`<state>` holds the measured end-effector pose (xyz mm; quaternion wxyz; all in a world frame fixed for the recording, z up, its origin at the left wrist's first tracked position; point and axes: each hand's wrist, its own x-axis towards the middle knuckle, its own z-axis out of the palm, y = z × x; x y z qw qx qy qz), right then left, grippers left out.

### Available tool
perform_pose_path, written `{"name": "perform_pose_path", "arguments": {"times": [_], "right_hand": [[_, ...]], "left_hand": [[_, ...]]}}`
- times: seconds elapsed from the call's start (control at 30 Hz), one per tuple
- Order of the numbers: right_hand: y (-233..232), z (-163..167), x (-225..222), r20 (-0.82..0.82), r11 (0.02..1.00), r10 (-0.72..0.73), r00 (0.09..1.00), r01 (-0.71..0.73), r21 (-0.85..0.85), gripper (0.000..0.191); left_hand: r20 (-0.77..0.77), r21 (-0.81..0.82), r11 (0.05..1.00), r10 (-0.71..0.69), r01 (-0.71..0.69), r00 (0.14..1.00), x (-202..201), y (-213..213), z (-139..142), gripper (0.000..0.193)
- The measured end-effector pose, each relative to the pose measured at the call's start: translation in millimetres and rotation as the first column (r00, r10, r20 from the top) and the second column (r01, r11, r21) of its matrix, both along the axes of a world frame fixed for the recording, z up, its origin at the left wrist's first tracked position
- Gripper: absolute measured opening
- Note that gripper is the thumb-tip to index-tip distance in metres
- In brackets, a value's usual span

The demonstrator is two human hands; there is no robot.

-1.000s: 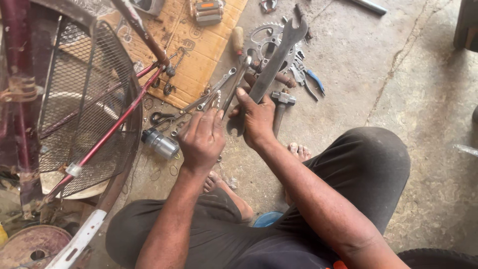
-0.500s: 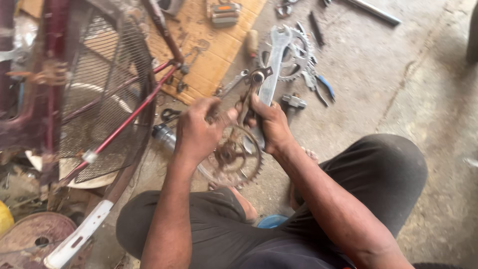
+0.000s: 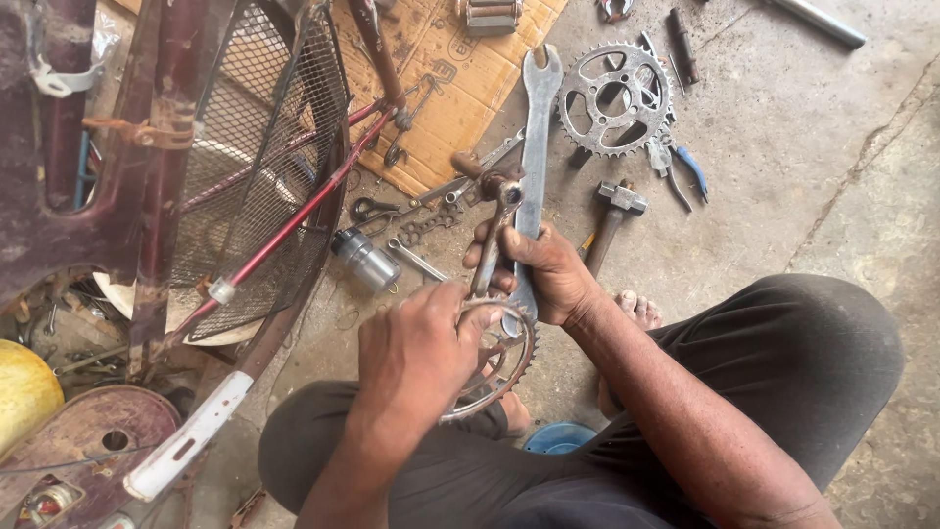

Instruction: The person sits on the floor and uses a hammer and wrench to repair a bicycle chain. They repeatedly strike the chain links with the hammer while holding them with the wrench, attempting to adjust or fix the chain.

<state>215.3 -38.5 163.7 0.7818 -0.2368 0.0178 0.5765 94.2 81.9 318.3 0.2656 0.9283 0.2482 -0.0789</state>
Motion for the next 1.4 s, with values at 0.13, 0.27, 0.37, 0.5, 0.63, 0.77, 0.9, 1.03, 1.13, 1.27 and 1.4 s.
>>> {"name": "perform_pose_path", "arguments": {"times": [0.13, 0.27, 0.37, 0.5, 0.63, 0.77, 0.9, 1.03, 1.13, 1.27, 1.4], "right_hand": [[6.0, -0.3, -2.4, 0.029, 1.000, 0.022, 0.999, -0.021, -0.011, 0.047], [12.8, 1.7, -5.7, 0.021, 0.999, 0.033, 0.999, -0.034, 0.018, 0.046], [17.2, 4.0, -7.7, 0.028, 0.999, 0.034, 0.999, -0.034, 0.018, 0.046], [22.9, 6.8, -8.8, 0.027, 0.998, 0.057, 0.998, -0.058, 0.026, 0.045], [26.6, 8.3, -10.1, 0.030, 0.997, 0.069, 0.997, -0.069, 0.019, 0.045], [27.4, 8.1, -10.7, 0.025, 0.998, 0.061, 0.998, -0.062, 0.030, 0.044], [25.6, 8.9, -9.0, 0.027, 0.998, 0.059, 0.998, -0.060, 0.027, 0.044], [25.5, 10.4, -4.8, 0.151, 1.000, 0.006, 0.989, -0.005, -0.010, 0.046], [29.6, 8.7, -2.1, 0.225, 0.980, -0.067, 0.972, 0.107, -0.170, 0.031], [37.3, 3.2, -5.2, 0.447, 0.849, -0.134, 0.885, 0.335, -0.408, 0.018], [34.2, 2.8, -17.6, 0.607, 0.757, 0.008, 0.794, 0.392, -0.523, 0.013]], "left_hand": [[-0.019, 0.036, 0.999, 0.026, -0.025, 0.999, -7.0, -1.6, 0.3, 0.032], [-0.058, 0.039, 0.998, 0.059, -0.057, 0.997, -10.1, -0.5, 1.1, 0.032], [-0.030, 0.036, 0.996, 0.080, -0.079, 0.996, -12.0, 1.3, 1.5, 0.033], [-0.063, 0.019, 0.994, 0.106, -0.105, 0.992, -16.3, 3.5, 1.2, 0.032], [-0.050, 0.040, 0.993, 0.115, -0.114, 0.992, -19.9, 4.3, 0.8, 0.032], [0.008, 0.064, 0.993, 0.101, -0.101, 0.995, -20.7, 1.9, 0.9, 0.031], [0.067, 0.078, 0.994, 0.074, -0.079, 0.995, -21.6, 0.7, -1.4, 0.030], [-0.037, 0.046, 0.998, 0.047, -0.045, 0.998, -20.3, 8.9, -18.1, 0.034], [0.366, 0.277, 0.961, -0.092, -0.014, 0.926, -14.0, 14.4, -44.9, 0.045], [0.553, 0.000, 0.996, 0.077, -0.092, 0.830, 6.1, 9.6, -92.6, 0.039], [0.521, -0.490, 0.866, 0.379, -0.096, 0.765, 23.1, 8.8, -129.9, 0.035]]}}
